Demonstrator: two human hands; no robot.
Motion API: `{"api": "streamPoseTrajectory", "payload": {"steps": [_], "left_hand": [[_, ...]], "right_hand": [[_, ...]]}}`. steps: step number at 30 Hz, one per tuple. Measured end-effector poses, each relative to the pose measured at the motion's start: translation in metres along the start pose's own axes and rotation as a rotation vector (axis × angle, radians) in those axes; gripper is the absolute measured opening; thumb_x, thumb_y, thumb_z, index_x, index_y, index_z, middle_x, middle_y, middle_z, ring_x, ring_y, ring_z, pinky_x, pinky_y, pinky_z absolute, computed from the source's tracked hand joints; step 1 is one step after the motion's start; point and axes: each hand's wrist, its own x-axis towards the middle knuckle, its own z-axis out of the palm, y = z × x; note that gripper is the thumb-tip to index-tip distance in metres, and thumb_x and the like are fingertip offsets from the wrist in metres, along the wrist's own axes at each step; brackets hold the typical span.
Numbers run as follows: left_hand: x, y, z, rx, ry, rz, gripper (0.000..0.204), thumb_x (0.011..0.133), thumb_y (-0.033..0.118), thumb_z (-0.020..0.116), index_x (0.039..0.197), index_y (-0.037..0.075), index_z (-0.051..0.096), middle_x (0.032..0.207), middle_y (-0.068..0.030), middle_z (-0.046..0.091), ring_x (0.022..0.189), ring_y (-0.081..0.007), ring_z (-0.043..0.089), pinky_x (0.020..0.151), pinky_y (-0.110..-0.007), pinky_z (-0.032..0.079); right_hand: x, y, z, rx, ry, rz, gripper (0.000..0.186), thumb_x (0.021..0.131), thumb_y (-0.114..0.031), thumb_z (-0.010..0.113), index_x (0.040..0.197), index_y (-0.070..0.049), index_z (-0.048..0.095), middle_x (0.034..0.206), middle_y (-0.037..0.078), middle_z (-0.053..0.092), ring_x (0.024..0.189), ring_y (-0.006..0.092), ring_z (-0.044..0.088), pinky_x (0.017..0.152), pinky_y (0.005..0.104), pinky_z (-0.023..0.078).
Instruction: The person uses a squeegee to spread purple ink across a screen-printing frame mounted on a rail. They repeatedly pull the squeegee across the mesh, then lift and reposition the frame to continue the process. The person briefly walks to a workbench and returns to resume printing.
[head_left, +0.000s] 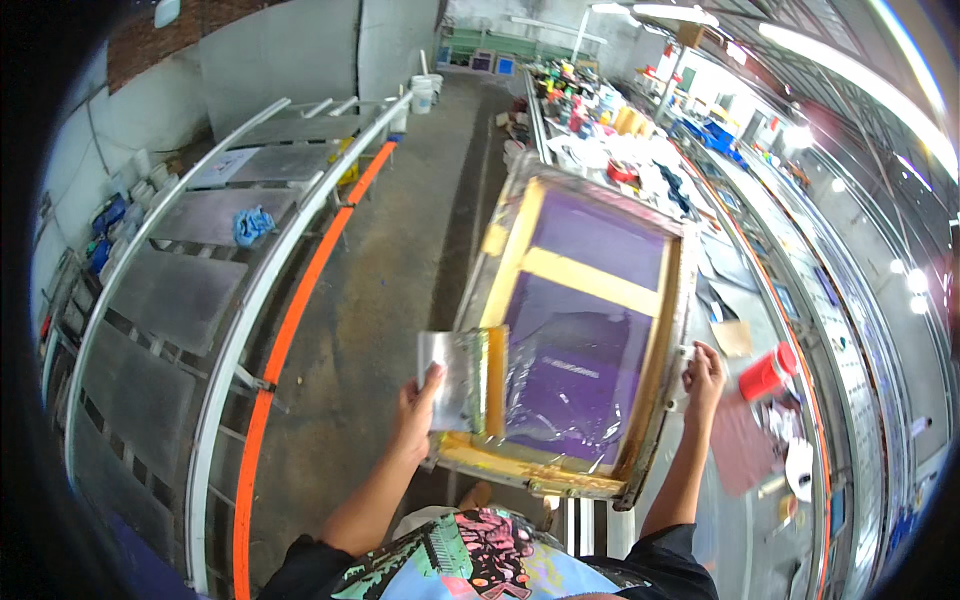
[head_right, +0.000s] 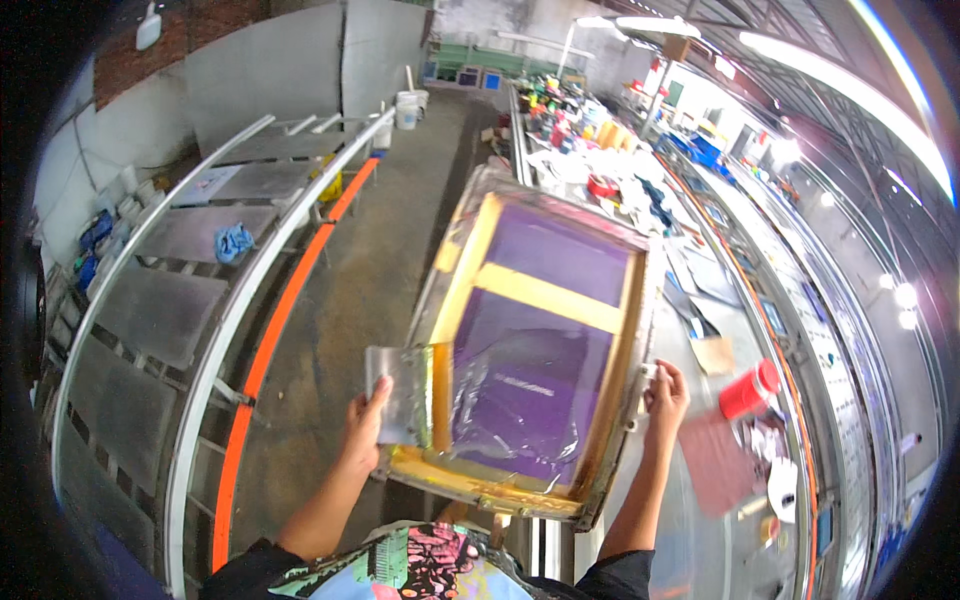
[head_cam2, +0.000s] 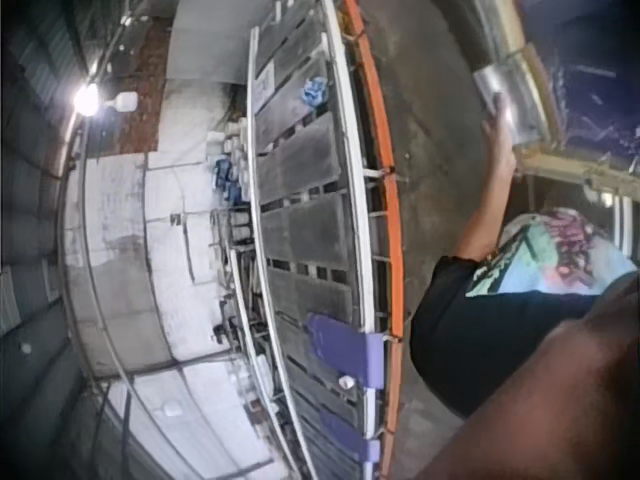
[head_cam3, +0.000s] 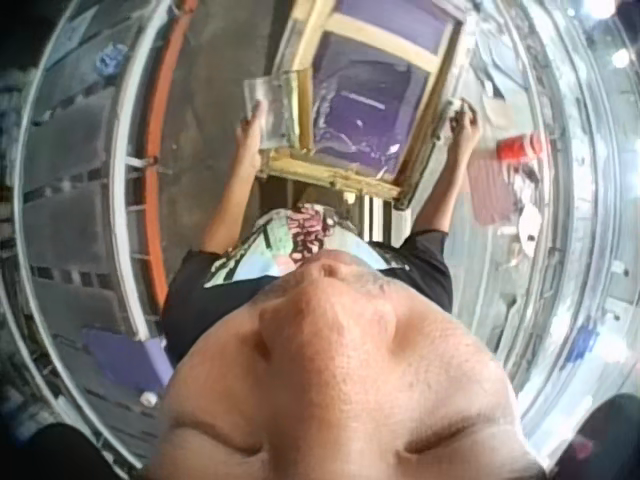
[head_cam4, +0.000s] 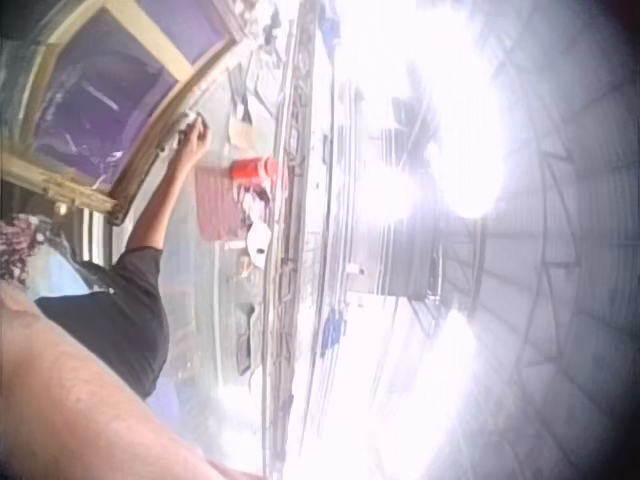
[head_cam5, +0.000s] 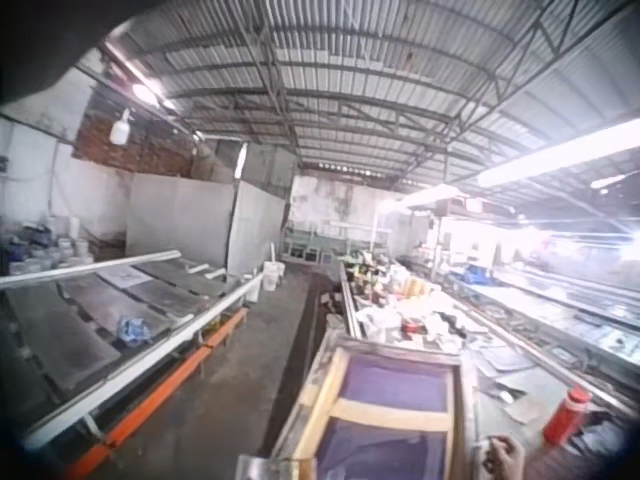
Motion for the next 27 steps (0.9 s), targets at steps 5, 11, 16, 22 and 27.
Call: {"api": "streamPoseTrajectory", "payload": {"steps": [5, 11, 16, 22, 27], "left_hand": [[0.075, 0.015, -0.023, -0.087, 0.246, 0.05, 0.048, 0.093, 0.051, 0.076, 0.106, 0.005, 0.069, 0.094, 0.0044, 0.063, 0.084, -0.0068, 0.056, 0.078, -0.026, 0.045], [0.217, 0.026, -0.029, -0.094, 0.365, 0.034, 0.052, 0.094, 0.051, 0.074, 0.112, 0.003, 0.067, 0.099, -0.0008, 0.063, 0.087, -0.0097, 0.057, 0.078, -0.029, 0.047], [0.375, 0.066, -0.004, -0.177, 0.347, 0.079, 0.052, 0.094, 0.05, 0.074, 0.111, 0.001, 0.067, 0.096, 0.0003, 0.065, 0.085, -0.0097, 0.06, 0.077, -0.029, 0.048], [0.565, 0.123, 0.002, -0.122, 0.174, -0.05, 0.053, 0.094, 0.05, 0.074, 0.115, 0.003, 0.067, 0.101, -0.0005, 0.065, 0.091, -0.0086, 0.059, 0.08, -0.029, 0.048], [0.72, 0.161, 0.048, -0.031, 0.164, -0.028, 0.051, 0.096, 0.049, 0.072, 0.119, 0.004, 0.066, 0.108, -0.0008, 0.065, 0.099, -0.0086, 0.059, 0.086, -0.028, 0.048]], "right_hand": [[0.11, 0.031, 0.17, 0.039, -0.359, 0.073, 0.019, 0.106, -0.018, 0.06, 0.113, -0.001, 0.067, 0.072, -0.007, 0.047, 0.059, 0.0024, 0.039, 0.053, 0.02, 0.034], [0.238, 0.056, 0.363, -0.118, -0.638, -0.035, 0.02, 0.104, -0.018, 0.064, 0.114, -0.001, 0.067, 0.078, -0.005, 0.055, 0.06, 0.0036, 0.047, 0.053, 0.021, 0.036], [0.325, 0.086, 0.443, -0.112, -0.616, -0.02, 0.021, 0.103, -0.017, 0.065, 0.116, -0.002, 0.069, 0.083, -0.006, 0.06, 0.066, 0.0021, 0.048, 0.057, 0.0208, 0.036], [0.408, 0.121, 0.513, 0.022, -0.213, 0.125, 0.026, 0.101, -0.026, 0.066, 0.116, -0.004, 0.07, 0.089, 0.0, 0.066, 0.068, 0.0056, 0.052, 0.061, 0.0226, 0.039], [0.494, 0.139, 0.578, 0.211, -0.13, 0.221, 0.028, 0.103, -0.024, 0.065, 0.123, -0.004, 0.067, 0.091, 0.002, 0.064, 0.063, 0.005, 0.045, 0.059, 0.0236, 0.034]]}}
